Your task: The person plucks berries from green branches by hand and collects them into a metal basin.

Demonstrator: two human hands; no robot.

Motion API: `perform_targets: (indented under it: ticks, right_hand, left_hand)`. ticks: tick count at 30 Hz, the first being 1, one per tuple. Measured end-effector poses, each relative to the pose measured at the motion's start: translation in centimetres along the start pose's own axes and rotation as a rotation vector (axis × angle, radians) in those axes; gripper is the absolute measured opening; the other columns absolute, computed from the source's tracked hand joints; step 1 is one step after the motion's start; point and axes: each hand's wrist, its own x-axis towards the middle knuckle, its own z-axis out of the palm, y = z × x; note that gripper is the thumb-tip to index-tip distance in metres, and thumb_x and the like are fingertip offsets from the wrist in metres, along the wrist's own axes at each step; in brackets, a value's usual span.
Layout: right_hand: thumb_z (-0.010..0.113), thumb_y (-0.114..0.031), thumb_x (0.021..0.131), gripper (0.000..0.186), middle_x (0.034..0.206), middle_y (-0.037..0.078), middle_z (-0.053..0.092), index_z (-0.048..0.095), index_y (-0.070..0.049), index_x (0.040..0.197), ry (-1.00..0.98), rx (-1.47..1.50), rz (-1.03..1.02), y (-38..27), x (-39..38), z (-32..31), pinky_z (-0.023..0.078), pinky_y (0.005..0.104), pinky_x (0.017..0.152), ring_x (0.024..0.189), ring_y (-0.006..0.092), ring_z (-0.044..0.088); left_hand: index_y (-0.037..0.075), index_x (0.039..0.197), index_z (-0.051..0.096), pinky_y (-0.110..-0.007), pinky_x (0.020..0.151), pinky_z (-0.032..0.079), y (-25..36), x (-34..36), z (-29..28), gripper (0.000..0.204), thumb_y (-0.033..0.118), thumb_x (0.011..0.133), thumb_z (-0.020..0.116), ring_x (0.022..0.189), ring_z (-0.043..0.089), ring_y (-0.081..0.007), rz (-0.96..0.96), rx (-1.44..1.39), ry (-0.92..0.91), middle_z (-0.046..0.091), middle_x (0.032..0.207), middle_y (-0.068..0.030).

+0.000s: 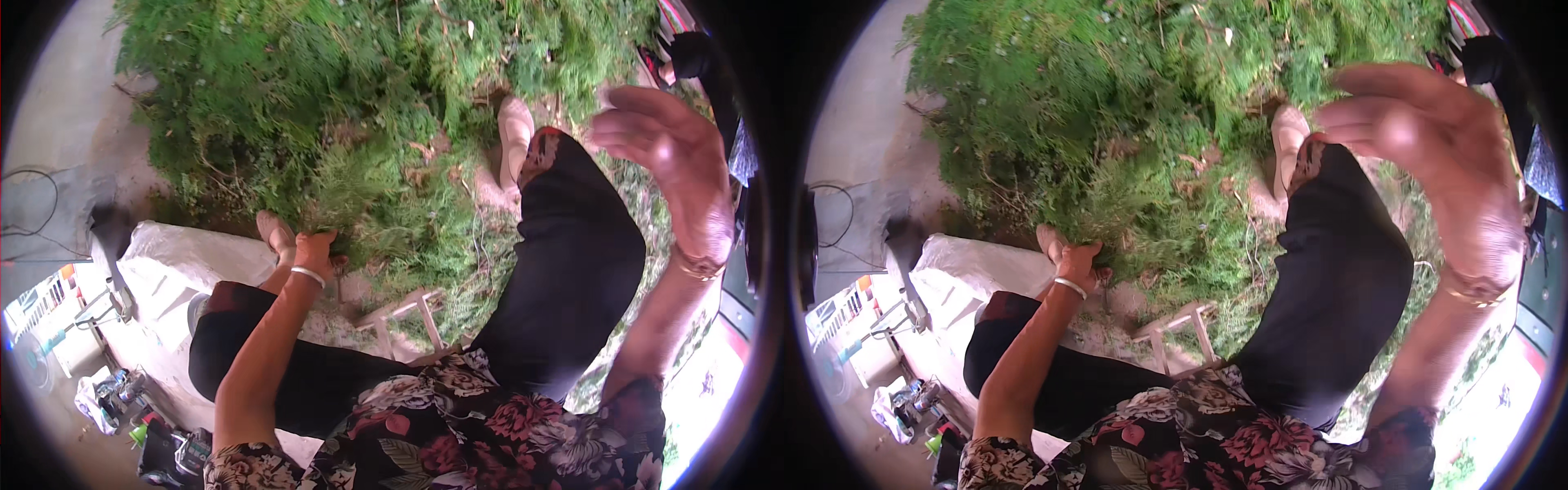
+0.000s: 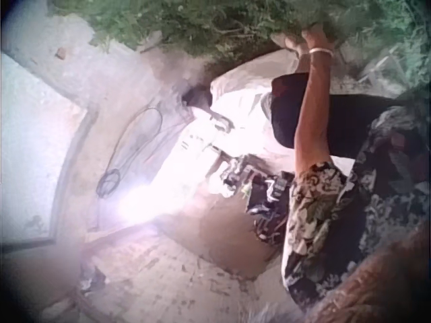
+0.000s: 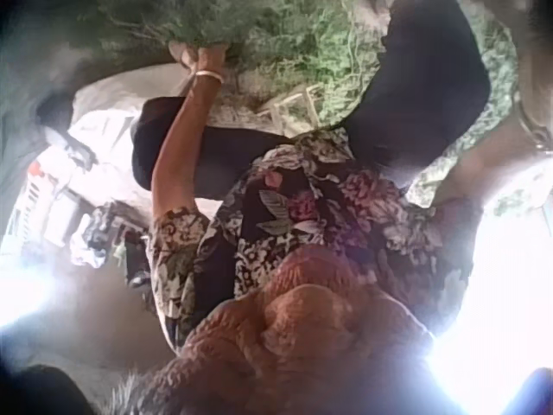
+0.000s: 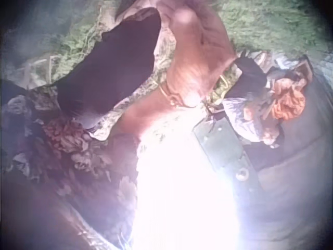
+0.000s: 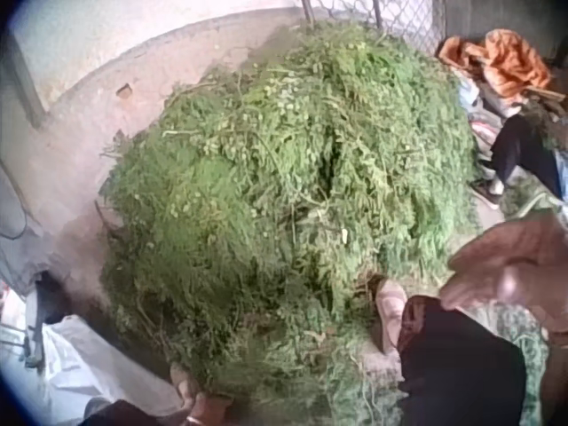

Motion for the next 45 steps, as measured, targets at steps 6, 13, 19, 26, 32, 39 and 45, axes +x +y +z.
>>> perform_targets:
  ticks: [6, 13, 19, 26, 32, 39, 45]
  right_hand:
    - [0.053, -0.023, 0.095, 0.041, 0.112, 0.014, 0.064, 0.05, 0.0, 0.128, -0.011, -0.574, 0.7, 20.2, -5.0, -1.8, 0.048, 0.0346, 0.088, 0.099, 0.024, 0.063]
    - [0.061, -0.03, 0.089, 0.058, 0.116, 0.016, 0.06, 0.042, 0.001, 0.133, -0.057, -0.525, 0.9, 38.0, -12.7, 10.7, 0.044, 0.036, 0.092, 0.103, 0.0255, 0.059]
    - [0.068, -0.035, 0.083, 0.074, 0.119, 0.017, 0.057, 0.035, 0.002, 0.137, 0.043, -0.418, 0.833, 39.1, -13.7, 17.9, 0.041, 0.0372, 0.095, 0.107, 0.0268, 0.056]
    - [0.077, -0.039, 0.075, 0.095, 0.127, 0.023, 0.046, 0.025, 0.002, 0.141, 0.121, -0.36, 0.843, 38.0, -13.9, 21.7, 0.036, 0.0414, 0.101, 0.117, 0.033, 0.044]
    - [0.081, -0.046, 0.065, 0.109, 0.134, 0.037, 0.029, 0.02, 0.002, 0.141, -0.021, -0.155, 0.873, 35.2, -13.5, 26.5, 0.029, 0.0513, 0.105, 0.128, 0.0475, 0.027]
    - [0.081, -0.043, 0.065, 0.099, 0.131, 0.04, 0.029, 0.029, 0.003, 0.135, 0.02, 0.039, 1.0, 37.1, -14.3, 24.3, 0.032, 0.0524, 0.104, 0.129, 0.0488, 0.026]
    - [0.08, -0.041, 0.066, 0.096, 0.13, 0.039, 0.03, 0.03, 0.003, 0.135, 0.167, -0.103, 0.895, 38.7, -10.0, 20.1, 0.033, 0.0516, 0.104, 0.128, 0.0478, 0.027]
  left_hand:
    - [0.003, 0.107, 0.052, -0.044, 0.045, 0.054, -10.9, 6.6, -0.6, 0.033, 0.01, 0.08, 0.068, 0.074, 0.062, -0.0283, -0.227, 0.152, 0.222, 0.061, 0.102, -0.0135]
    - [0.001, 0.145, 0.006, -0.041, 0.1, 0.041, -19.0, 8.2, 2.3, 0.103, 0.012, 0.071, 0.075, 0.117, 0.049, -0.0392, 0.163, 0.56, 0.299, 0.043, 0.134, -0.0255]
    - [0.004, 0.147, 0.009, -0.047, 0.108, 0.03, -13.0, 5.5, 6.4, 0.11, 0.016, 0.065, 0.082, 0.131, 0.034, -0.0407, 0.002, 0.979, 0.426, 0.028, 0.143, -0.0302]
    - [0.008, 0.149, 0.011, -0.051, 0.11, 0.024, -10.6, 6.5, 5.2, 0.103, 0.009, 0.069, 0.076, 0.136, 0.021, -0.0412, 0.28, 0.863, 0.664, 0.013, 0.15, -0.0269]
    - [0.016, 0.151, 0.014, -0.048, 0.116, 0.014, -19.5, 2.6, 14.6, 0.087, 0.005, 0.078, 0.061, 0.143, 0.01, -0.0387, 0.336, 0.985, 0.104, -0.002, 0.155, -0.0215]
    - [0.003, 0.127, 0.05, -0.039, 0.101, 0.045, -15.5, 1.7, 19.6, 0.054, 0.003, 0.075, 0.061, 0.116, 0.054, -0.0334, 0.419, 0.735, -0.631, 0.053, 0.128, -0.0201]
    - [-0.002, 0.113, 0.055, -0.032, 0.079, 0.059, -8.1, 4.2, 17.2, 0.038, -0.001, 0.075, 0.06, 0.095, 0.064, -0.028, 0.517, 1.092, -0.475, 0.058, 0.114, -0.0183]
